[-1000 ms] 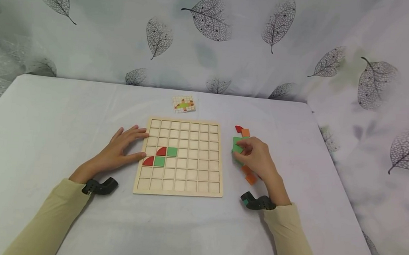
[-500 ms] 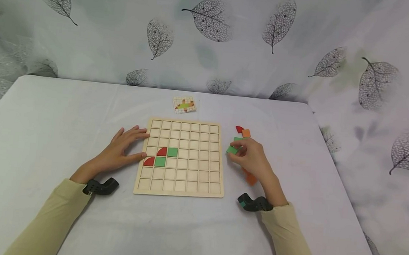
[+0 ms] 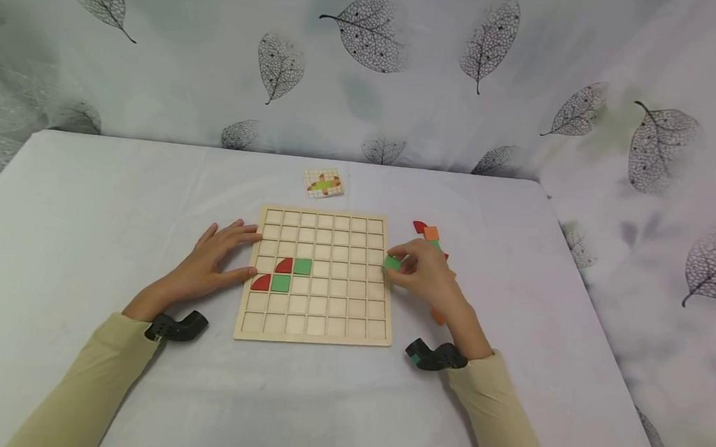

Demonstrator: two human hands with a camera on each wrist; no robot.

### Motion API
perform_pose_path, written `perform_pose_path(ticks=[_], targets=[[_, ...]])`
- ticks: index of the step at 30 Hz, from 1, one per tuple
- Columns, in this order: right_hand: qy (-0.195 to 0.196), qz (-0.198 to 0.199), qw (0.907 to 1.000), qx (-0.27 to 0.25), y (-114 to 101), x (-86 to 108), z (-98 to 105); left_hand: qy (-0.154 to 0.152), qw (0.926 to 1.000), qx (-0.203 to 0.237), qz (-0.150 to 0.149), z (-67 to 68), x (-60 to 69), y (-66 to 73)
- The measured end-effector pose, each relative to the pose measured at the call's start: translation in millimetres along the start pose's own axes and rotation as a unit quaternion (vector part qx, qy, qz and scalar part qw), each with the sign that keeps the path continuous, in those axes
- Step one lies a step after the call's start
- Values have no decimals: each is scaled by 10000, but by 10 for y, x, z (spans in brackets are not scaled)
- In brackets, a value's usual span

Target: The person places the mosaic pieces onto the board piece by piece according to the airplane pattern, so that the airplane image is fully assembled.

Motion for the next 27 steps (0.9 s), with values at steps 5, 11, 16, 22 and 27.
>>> perform_pose_path(ticks=[5,11,16,22,27], targets=[[5,159,9999,-46,-60,-15,-19,-55,10000,6,44,-14,-5,-7],[-125,283,9994,-178,-145,-28,-59,-24,10000,-5,6,-15,-8,0],[-311,257,9989,-226,-210,-29,-135,-43,10000,-17,35,-13,-8,1],[-431,372,9984,-36,-294,-29,-231,-19,10000,-43,41,-11,-7,1],[-604,444,9971,-91,-358,-22,-303,-39,10000,-27,85,-8,-8,-5]])
Point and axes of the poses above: each hand's wrist, its own x-axis away from the middle knuckle, its own z-axis out of the back of the hand, y = z × x, the point moved 3 cm from there along -x, towards the middle knuckle, and after that the axes turned 5 degrees about -z, right-handed, at the moved point
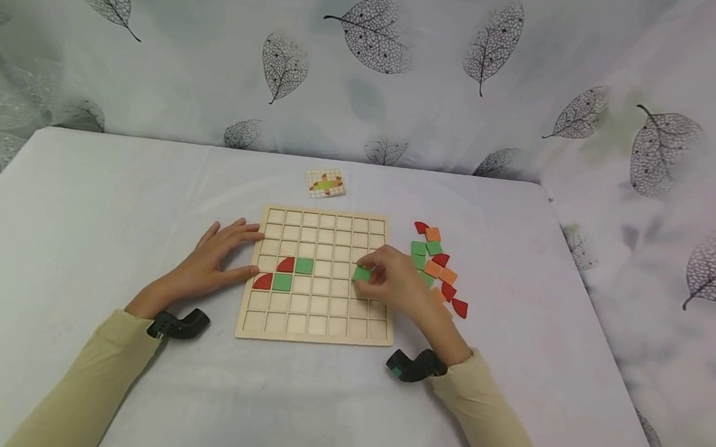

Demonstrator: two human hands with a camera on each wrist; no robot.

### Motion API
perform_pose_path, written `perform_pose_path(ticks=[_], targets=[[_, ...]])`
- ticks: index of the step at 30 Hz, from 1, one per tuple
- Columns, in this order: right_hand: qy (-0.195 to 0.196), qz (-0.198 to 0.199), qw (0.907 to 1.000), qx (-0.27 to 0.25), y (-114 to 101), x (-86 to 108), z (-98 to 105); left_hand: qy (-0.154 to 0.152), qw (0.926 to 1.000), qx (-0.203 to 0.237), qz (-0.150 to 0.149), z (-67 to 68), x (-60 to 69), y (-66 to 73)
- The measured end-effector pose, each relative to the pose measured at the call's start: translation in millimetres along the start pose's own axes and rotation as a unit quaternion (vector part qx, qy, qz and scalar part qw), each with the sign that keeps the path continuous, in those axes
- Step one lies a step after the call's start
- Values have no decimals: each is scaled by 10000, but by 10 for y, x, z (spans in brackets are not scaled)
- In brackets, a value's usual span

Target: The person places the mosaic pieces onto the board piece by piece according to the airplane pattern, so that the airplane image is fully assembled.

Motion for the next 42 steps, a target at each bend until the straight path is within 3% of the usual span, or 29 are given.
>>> perform_pose_path(ticks=[42], targets=[[-552,872,9946,-126,-405,-164,-451,-5,10000,5,-8,14,3,18]])
Point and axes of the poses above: each hand's wrist, its own x-axis away from the middle knuckle, its own z-axis out of the back of the hand, y = z × x, the point moved 3 cm from there along -x, towards the middle knuckle, and after that the axes turned 5 degrees about -z, right-handed, at the moved point
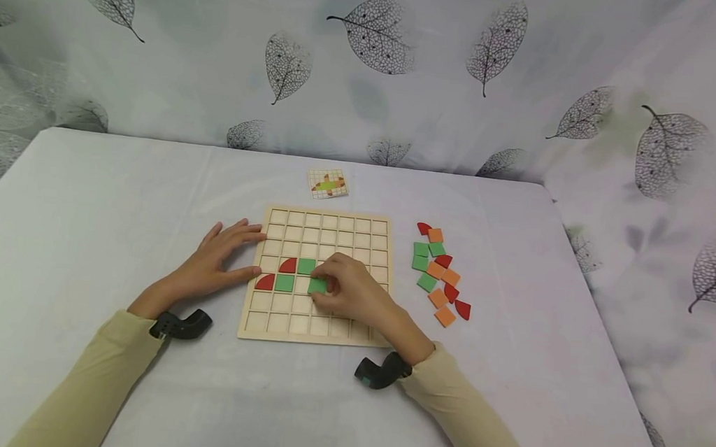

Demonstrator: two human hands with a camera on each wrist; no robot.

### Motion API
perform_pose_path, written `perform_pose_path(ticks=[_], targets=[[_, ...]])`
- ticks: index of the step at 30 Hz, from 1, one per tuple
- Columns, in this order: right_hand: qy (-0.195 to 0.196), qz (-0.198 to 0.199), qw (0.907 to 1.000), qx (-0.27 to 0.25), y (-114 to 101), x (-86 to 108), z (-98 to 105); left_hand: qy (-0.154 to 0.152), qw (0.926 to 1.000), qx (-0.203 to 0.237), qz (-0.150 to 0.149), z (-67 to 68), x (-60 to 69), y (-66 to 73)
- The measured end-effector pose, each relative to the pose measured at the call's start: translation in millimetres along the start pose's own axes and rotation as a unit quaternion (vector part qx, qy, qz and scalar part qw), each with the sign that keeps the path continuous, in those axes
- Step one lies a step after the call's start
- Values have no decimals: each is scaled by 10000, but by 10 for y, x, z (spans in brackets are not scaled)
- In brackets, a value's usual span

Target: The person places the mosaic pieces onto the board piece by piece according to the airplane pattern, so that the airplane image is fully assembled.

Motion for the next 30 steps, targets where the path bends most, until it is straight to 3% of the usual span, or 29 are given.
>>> perform_pose_path(ticks=[7,30], targets=[[-37,126,9998,-114,-21,-44,-75,-8,10000,-11,7,-10,4,-7],[81,-127,9993,-349,-8,-37,-100,-5,10000,6,40,-8,-1,-10]])
Point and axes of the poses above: each hand's wrist, its own x-axis away from the middle knuckle, its own z-axis out of the back of the hand, y = z × x, the point moved 3 cm from there along -x, towards the middle knuckle, and after that the axes turned 5 degrees about -z, right-handed, at the moved point
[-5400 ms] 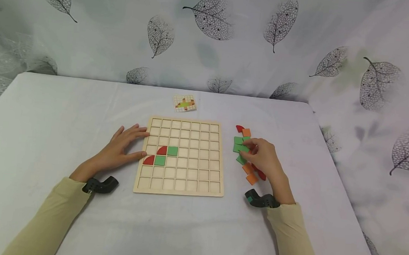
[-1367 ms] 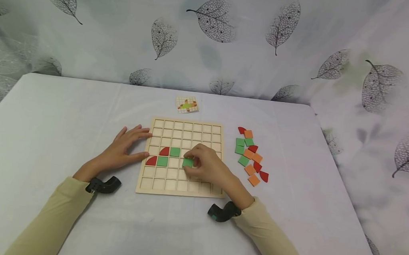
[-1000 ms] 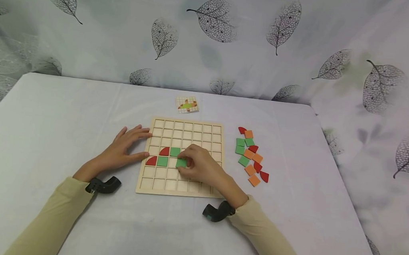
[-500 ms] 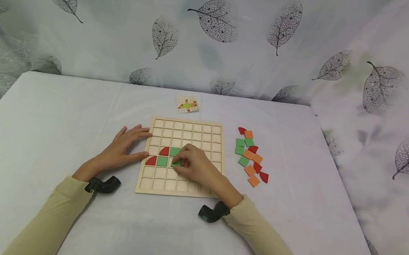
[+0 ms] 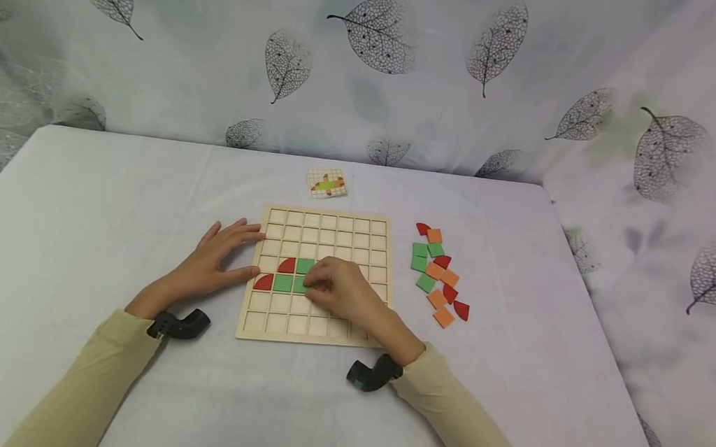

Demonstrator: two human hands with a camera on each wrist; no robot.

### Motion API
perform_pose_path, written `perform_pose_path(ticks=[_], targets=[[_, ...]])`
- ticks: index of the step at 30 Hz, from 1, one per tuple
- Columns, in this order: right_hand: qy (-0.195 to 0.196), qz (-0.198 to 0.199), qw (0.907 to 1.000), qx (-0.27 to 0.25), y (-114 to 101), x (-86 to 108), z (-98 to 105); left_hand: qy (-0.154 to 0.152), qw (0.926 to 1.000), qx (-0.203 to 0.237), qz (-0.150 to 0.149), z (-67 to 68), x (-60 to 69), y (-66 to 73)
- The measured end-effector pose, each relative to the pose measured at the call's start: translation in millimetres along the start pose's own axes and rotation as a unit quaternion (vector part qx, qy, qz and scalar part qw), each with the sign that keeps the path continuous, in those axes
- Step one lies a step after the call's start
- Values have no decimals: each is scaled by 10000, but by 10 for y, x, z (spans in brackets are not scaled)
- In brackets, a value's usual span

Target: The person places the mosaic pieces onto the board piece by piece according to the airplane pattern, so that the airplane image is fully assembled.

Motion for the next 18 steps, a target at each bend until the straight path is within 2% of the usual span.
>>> perform_pose_path(ticks=[18], targets=[[158,116,9998,21,33,59,33,42,10000,30,-17,0,5,3]])
Point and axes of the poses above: each hand's wrist, its own x-axis away from the middle knuckle, its own z-axis out of the back of the hand, y = z × x, the point moved 3 cm from there along -x, towards the middle knuckle, and after that the axes turned 5 degrees about -z, right-handed, at the moved point
